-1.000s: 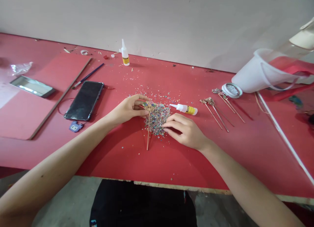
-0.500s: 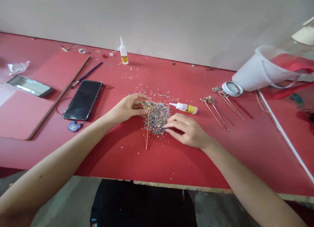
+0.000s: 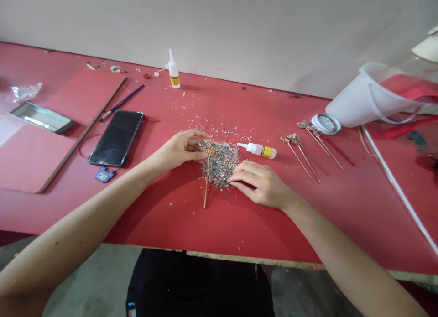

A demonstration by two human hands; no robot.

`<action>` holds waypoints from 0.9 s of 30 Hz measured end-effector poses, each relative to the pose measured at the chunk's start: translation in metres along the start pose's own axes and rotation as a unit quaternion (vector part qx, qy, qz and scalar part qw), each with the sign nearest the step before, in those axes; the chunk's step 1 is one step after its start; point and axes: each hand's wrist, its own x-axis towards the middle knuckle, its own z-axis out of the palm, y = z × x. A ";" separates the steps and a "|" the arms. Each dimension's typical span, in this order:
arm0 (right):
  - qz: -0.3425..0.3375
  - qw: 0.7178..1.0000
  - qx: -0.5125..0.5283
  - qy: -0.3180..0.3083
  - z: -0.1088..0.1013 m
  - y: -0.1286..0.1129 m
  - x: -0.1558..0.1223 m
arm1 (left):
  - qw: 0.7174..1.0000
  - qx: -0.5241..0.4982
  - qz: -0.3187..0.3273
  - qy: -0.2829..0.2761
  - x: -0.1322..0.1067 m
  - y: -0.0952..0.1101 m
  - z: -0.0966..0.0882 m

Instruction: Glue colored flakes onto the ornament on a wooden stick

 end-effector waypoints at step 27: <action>0.075 0.975 -0.017 0.207 0.000 -0.011 0.002 | 0.997 -0.052 -0.022 -0.057 -0.014 0.007 0.032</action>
